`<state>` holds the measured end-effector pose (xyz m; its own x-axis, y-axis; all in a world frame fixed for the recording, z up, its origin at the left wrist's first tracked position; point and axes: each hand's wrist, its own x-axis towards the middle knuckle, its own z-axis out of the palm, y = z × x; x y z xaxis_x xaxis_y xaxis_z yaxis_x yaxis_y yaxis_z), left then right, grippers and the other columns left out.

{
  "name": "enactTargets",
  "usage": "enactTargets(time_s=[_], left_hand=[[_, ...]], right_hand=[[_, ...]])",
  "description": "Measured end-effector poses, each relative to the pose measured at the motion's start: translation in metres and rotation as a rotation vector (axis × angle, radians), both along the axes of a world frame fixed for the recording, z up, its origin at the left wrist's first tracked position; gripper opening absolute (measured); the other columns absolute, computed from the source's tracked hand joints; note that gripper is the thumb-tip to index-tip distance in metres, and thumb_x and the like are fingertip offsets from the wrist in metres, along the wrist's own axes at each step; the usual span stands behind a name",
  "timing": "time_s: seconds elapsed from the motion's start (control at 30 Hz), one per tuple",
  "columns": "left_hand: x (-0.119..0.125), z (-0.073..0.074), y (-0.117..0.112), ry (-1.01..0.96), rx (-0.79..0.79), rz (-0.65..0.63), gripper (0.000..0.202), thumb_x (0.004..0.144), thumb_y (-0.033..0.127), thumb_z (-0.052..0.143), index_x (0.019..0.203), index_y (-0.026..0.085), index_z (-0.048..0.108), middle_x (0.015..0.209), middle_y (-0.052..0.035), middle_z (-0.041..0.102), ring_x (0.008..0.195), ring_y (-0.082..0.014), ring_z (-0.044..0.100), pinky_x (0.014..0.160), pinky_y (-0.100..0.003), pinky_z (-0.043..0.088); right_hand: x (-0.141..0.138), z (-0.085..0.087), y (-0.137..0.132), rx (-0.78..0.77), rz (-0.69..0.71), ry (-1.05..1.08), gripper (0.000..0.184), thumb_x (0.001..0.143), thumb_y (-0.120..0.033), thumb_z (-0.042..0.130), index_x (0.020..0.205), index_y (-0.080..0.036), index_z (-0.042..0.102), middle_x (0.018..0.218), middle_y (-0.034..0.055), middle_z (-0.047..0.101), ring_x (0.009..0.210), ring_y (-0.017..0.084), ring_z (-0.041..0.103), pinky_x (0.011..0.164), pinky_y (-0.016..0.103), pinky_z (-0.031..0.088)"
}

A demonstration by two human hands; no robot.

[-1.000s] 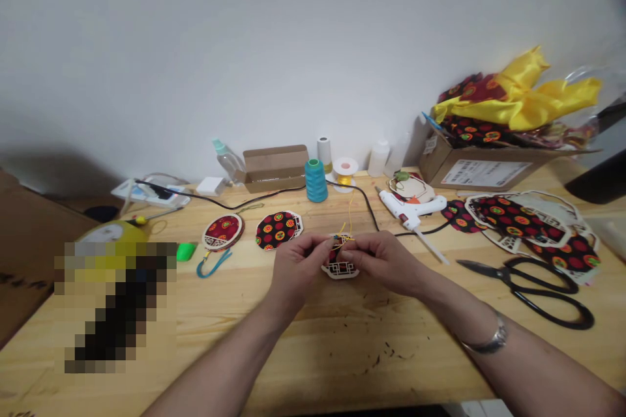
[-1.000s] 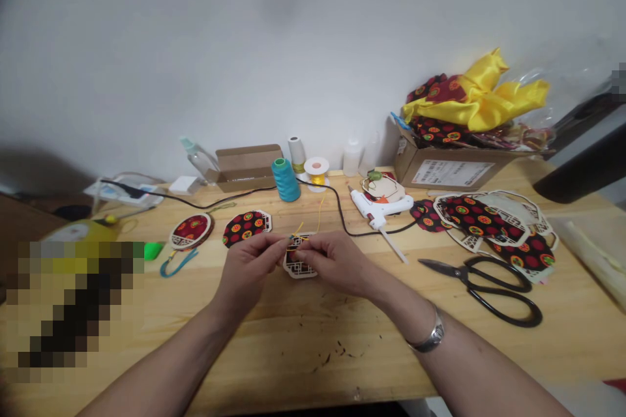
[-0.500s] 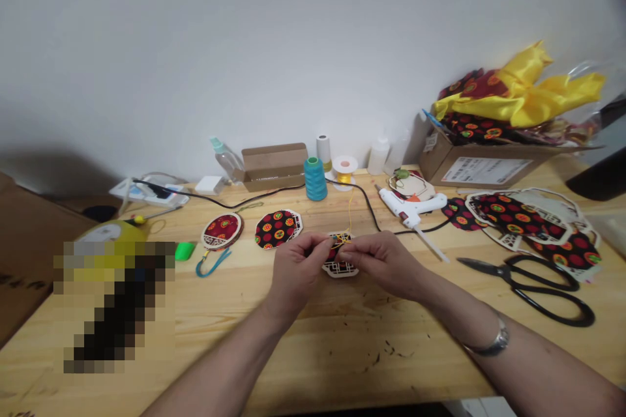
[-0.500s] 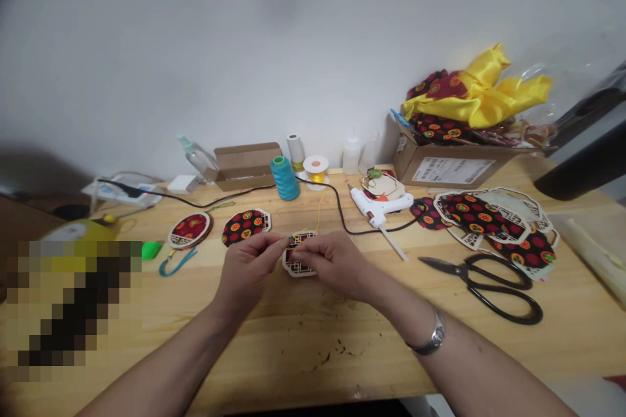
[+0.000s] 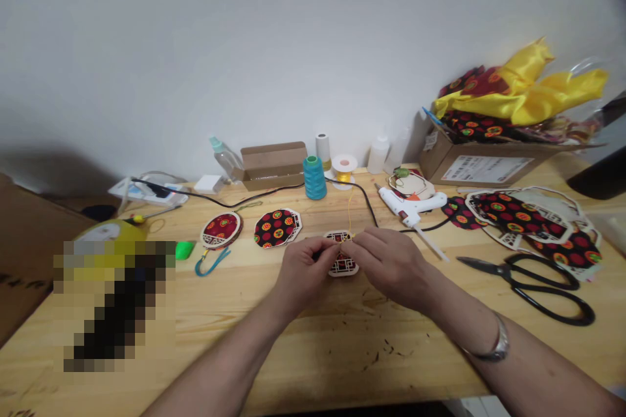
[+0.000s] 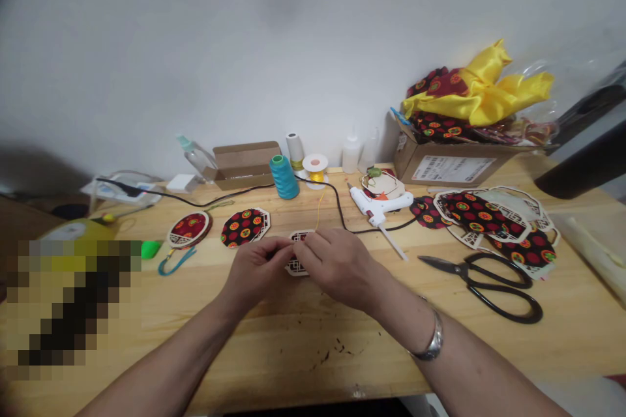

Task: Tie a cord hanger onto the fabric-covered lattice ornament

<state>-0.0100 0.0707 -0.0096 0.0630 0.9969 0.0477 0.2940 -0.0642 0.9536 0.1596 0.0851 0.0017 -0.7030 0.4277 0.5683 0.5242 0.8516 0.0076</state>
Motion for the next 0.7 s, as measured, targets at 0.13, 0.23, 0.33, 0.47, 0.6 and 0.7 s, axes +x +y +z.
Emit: enactTargets(time_s=[0.13,0.23,0.33,0.47,0.6,0.7], left_hand=[[0.0,0.0,-0.002,0.027,-0.001,-0.115,0.014,0.073,0.02,0.059,0.074,0.021,0.073,0.069,-0.001,0.072,0.063,-0.0156,0.061,0.06,-0.024,0.046],[0.0,0.004,-0.003,-0.018,-0.039,-0.154,0.013,0.072,0.022,0.061,0.071,0.019,0.073,0.067,-0.0017,0.071,0.062,-0.0155,0.06,0.059,-0.024,0.045],[-0.001,0.008,-0.003,-0.15,-0.116,-0.112,0.012,0.071,0.025,0.064,0.072,0.017,0.073,0.066,-0.0019,0.07,0.06,-0.014,0.058,0.057,-0.023,0.044],[-0.003,0.01,-0.002,-0.231,-0.126,-0.007,0.013,0.07,0.027,0.065,0.071,0.016,0.071,0.057,0.0007,0.064,0.051,-0.01,0.051,0.049,-0.02,0.039],[-0.004,0.01,-0.001,-0.236,-0.113,0.08,0.014,0.07,0.029,0.066,0.068,0.015,0.069,0.05,0.003,0.057,0.047,-0.0089,0.046,0.045,-0.02,0.035],[-0.004,0.009,0.0,-0.232,-0.112,0.098,0.014,0.07,0.029,0.065,0.066,0.015,0.068,0.049,0.0036,0.056,0.046,-0.0086,0.045,0.044,-0.02,0.034]], right_hand=[[0.003,-0.002,0.008,-0.298,0.001,0.2,0.021,0.089,-0.017,0.041,0.087,-0.014,0.062,0.073,0.0054,0.061,0.069,0.014,0.053,0.06,0.025,0.039],[0.003,-0.006,0.015,-0.602,-0.006,0.394,0.015,0.085,-0.018,0.051,0.079,-0.015,0.064,0.069,0.0023,0.061,0.064,0.011,0.053,0.059,0.022,0.04],[0.002,-0.01,0.02,-0.901,-0.021,0.542,0.012,0.08,-0.02,0.056,0.074,-0.015,0.065,0.066,0.0006,0.062,0.062,0.011,0.054,0.057,0.021,0.041],[-0.003,-0.015,0.021,-1.084,-0.019,0.577,0.019,0.081,-0.024,0.054,0.07,-0.013,0.065,0.063,0.0008,0.061,0.058,0.01,0.052,0.054,0.021,0.04],[-0.006,-0.015,0.015,-1.225,0.0,0.579,0.024,0.08,-0.032,0.055,0.073,-0.012,0.066,0.061,0.0005,0.06,0.055,0.01,0.05,0.051,0.021,0.039],[-0.007,-0.012,0.011,-1.275,0.012,0.572,0.022,0.079,-0.031,0.056,0.072,-0.012,0.066,0.06,-0.0004,0.059,0.055,0.009,0.049,0.052,0.021,0.038]])
